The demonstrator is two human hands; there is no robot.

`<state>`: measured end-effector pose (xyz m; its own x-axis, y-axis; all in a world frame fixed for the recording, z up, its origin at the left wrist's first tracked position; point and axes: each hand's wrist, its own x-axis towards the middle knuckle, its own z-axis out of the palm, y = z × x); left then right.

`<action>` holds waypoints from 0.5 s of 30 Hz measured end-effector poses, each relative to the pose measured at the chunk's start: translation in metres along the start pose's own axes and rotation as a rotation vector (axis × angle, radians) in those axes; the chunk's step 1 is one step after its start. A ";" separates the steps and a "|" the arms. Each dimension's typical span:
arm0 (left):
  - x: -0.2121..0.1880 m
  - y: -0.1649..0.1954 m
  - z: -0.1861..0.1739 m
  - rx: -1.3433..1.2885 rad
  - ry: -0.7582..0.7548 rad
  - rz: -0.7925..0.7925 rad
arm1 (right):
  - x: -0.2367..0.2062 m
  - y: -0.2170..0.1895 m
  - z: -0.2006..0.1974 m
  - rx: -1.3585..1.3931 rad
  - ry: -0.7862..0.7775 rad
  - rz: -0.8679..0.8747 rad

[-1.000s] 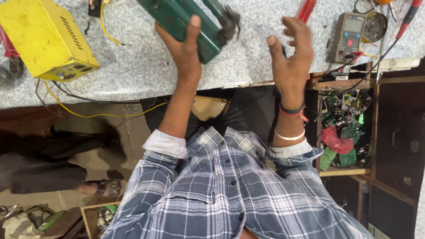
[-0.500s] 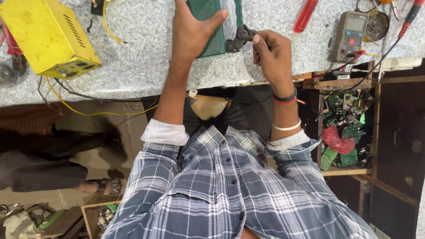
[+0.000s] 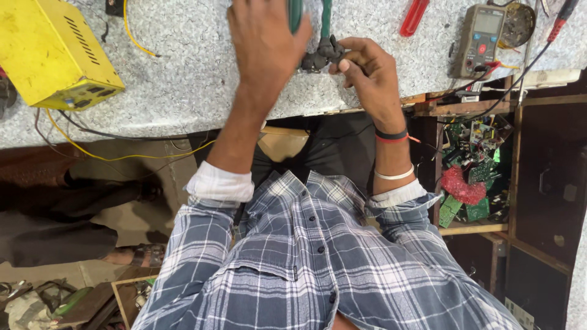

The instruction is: The person removes a strap from a green handheld electronic device and then uses a screwdriver to unscrew multiple screws from the device's casing. The person works at a cluttered workbench with various tools and electronic components visible.

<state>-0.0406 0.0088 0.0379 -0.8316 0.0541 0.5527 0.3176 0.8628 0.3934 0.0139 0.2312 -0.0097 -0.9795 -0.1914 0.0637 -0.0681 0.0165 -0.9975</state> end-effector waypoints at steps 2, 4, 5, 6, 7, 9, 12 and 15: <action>-0.007 0.009 -0.006 -0.285 -0.082 0.172 | 0.001 0.004 0.003 0.098 0.021 -0.029; -0.011 0.012 -0.012 -0.456 -0.142 0.266 | 0.003 0.008 0.010 0.204 0.056 -0.078; -0.012 0.011 -0.014 -0.483 -0.155 0.276 | 0.006 0.010 0.014 0.222 0.072 -0.099; -0.012 0.010 -0.016 -0.509 -0.165 0.284 | 0.008 0.011 0.019 0.240 0.084 -0.120; -0.013 0.009 -0.019 -0.546 -0.142 0.248 | 0.011 0.013 0.023 0.261 0.095 -0.143; -0.013 0.006 -0.022 -0.618 -0.092 0.177 | 0.015 0.013 0.029 0.331 0.084 -0.125; -0.015 0.004 -0.025 -0.649 -0.099 0.162 | 0.020 0.009 0.033 0.312 0.088 -0.156; -0.017 0.007 -0.024 -0.610 -0.041 0.154 | 0.021 -0.002 0.034 0.195 0.088 -0.196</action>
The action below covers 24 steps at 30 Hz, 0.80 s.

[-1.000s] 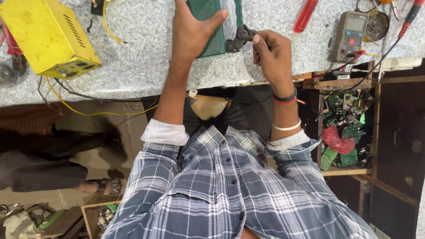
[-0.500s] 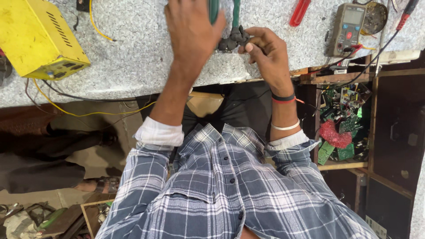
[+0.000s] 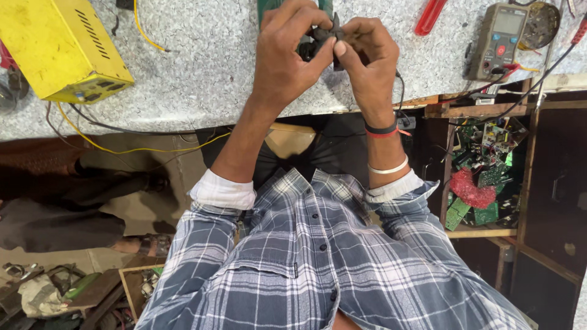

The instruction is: The person removes a strap from a green handheld electronic device and then uses a screwdriver to unscrew multiple screws from the device's casing. The person works at a cluttered workbench with various tools and electronic components visible.

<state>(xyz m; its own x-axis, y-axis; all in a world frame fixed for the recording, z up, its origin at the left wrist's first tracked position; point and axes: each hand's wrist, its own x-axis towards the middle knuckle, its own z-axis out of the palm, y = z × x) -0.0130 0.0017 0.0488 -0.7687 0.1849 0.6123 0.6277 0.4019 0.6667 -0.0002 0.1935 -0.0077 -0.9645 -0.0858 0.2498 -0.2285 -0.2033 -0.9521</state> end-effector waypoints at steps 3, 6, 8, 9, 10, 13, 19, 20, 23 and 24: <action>0.000 0.001 0.003 0.055 0.025 -0.007 | 0.006 -0.013 0.003 -0.148 -0.019 -0.055; 0.004 0.001 0.006 0.094 0.050 0.005 | 0.010 -0.030 0.005 -0.316 -0.036 -0.175; 0.005 0.003 0.007 0.109 0.059 0.010 | 0.013 -0.039 0.006 -0.439 -0.065 -0.261; 0.006 0.004 0.007 0.116 0.064 0.015 | 0.015 -0.042 0.007 -0.507 -0.081 -0.298; 0.007 0.005 0.007 0.120 0.069 0.008 | 0.017 -0.044 0.007 -0.578 -0.096 -0.338; 0.007 0.008 0.002 0.145 0.081 -0.021 | 0.022 -0.042 0.013 -0.613 -0.103 -0.399; 0.013 0.005 -0.024 0.014 -0.088 -0.209 | 0.024 -0.027 0.015 -0.092 -0.235 0.035; 0.013 0.006 -0.029 -0.007 -0.102 -0.208 | 0.024 -0.025 0.016 -0.075 -0.229 0.057; 0.013 0.011 -0.037 -0.003 -0.083 -0.162 | 0.024 -0.024 0.019 -0.033 -0.215 0.083; 0.012 0.014 -0.039 0.008 -0.069 -0.142 | 0.024 -0.025 0.020 -0.023 -0.216 0.079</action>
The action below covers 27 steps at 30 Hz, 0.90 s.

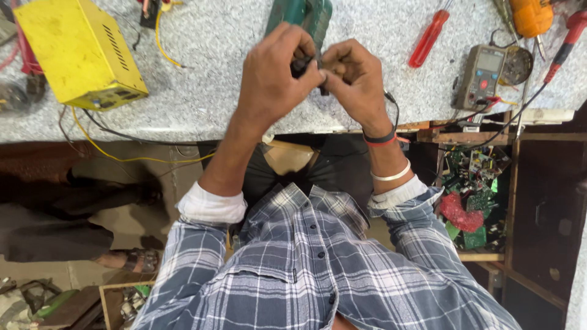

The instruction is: The person removes a strap from a green handheld electronic device and then uses a screwdriver to unscrew multiple screws from the device's casing. The person works at a cluttered workbench with various tools and electronic components visible.

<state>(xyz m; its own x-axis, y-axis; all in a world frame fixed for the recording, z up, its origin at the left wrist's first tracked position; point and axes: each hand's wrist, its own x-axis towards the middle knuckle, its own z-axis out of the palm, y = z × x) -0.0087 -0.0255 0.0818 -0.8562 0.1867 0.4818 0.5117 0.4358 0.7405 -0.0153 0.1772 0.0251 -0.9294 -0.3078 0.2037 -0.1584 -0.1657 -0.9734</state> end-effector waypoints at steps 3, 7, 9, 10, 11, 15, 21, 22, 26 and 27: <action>-0.002 0.006 -0.001 0.037 0.036 0.024 | 0.003 -0.007 0.002 -0.097 -0.022 -0.032; 0.003 0.005 -0.002 0.047 -0.018 -0.047 | 0.006 -0.021 0.003 -0.275 -0.062 -0.075; 0.009 0.001 -0.004 0.025 -0.066 -0.068 | 0.006 -0.027 0.005 -0.317 -0.078 -0.074; 0.011 -0.001 -0.005 0.032 -0.092 -0.065 | 0.007 -0.030 0.006 -0.337 -0.086 -0.074; 0.013 -0.003 -0.006 0.040 -0.120 -0.064 | 0.008 -0.032 0.008 -0.357 -0.079 -0.071; 0.016 -0.012 -0.011 0.014 -0.212 0.032 | 0.009 -0.041 0.012 -0.455 -0.073 -0.134; 0.009 -0.018 -0.005 0.130 -0.143 0.327 | 0.014 -0.053 0.006 -0.581 -0.176 -0.230; 0.012 -0.021 -0.010 0.148 -0.145 0.228 | 0.014 -0.055 0.004 -0.571 -0.190 -0.229; 0.013 -0.020 -0.026 0.114 -0.127 0.098 | 0.016 -0.057 0.001 -0.493 -0.207 -0.129; 0.012 -0.018 -0.033 0.079 -0.113 0.131 | 0.015 -0.056 0.002 -0.460 -0.208 -0.146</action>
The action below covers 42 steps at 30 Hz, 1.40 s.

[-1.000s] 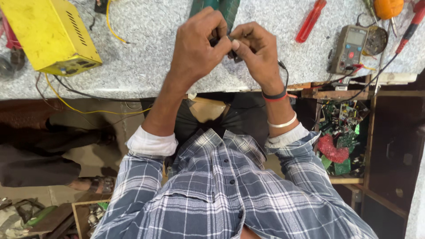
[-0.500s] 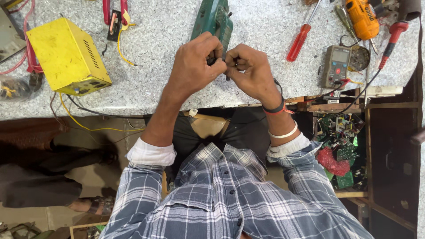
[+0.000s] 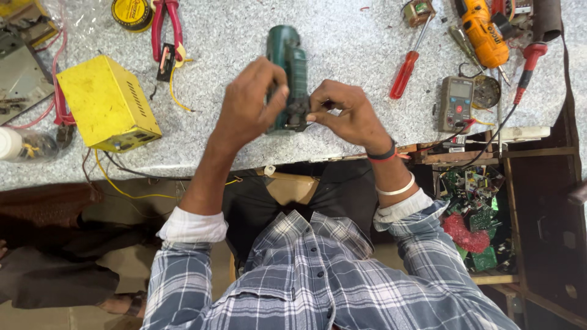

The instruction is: The person removes a strap from a green handheld electronic device and then uses a screwdriver to unscrew multiple screws from the device's casing. The person works at a cluttered workbench with various tools and electronic components visible.

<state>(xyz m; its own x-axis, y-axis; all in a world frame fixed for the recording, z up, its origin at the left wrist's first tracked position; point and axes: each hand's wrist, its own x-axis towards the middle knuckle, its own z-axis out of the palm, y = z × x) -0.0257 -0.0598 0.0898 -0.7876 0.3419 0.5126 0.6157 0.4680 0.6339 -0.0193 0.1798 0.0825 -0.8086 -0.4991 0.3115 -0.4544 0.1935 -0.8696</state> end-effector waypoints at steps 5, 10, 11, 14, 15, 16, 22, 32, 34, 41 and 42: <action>-0.002 0.018 -0.003 -0.104 -0.047 -0.063 | 0.004 0.009 0.014 -0.091 0.100 -0.181; -0.002 0.025 -0.007 -0.122 -0.021 -0.059 | -0.002 0.021 0.028 0.014 0.184 -0.131; -0.002 0.026 -0.008 -0.102 -0.019 -0.041 | -0.002 0.023 0.028 0.007 0.175 -0.133; -0.004 0.026 -0.011 -0.036 -0.034 -0.033 | -0.002 0.024 0.028 0.029 0.137 -0.098; -0.004 0.025 -0.011 -0.010 -0.040 -0.032 | -0.001 0.023 0.028 0.061 0.119 -0.072; -0.004 0.024 -0.012 0.006 -0.048 -0.037 | 0.001 0.020 0.028 0.093 0.101 -0.047; -0.006 0.017 -0.008 -0.049 -0.042 -0.124 | -0.001 -0.013 0.032 -0.417 0.173 -0.236; -0.010 0.011 0.005 0.036 0.006 0.029 | 0.001 -0.035 0.029 -0.369 0.150 -0.078; -0.008 0.010 0.005 0.111 0.008 0.085 | 0.001 -0.035 0.029 -0.323 0.143 -0.087; -0.010 0.010 0.004 0.261 0.007 0.168 | 0.002 -0.025 0.024 -0.313 0.110 -0.187; -0.010 0.010 0.004 0.271 0.007 0.172 | 0.004 -0.021 0.021 -0.306 0.101 -0.198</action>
<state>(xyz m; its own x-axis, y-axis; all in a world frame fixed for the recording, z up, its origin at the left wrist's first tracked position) -0.0116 -0.0556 0.0885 -0.6715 0.4298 0.6036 0.7108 0.6038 0.3608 -0.0050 0.1558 0.0933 -0.7197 -0.4694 0.5116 -0.6839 0.3523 -0.6389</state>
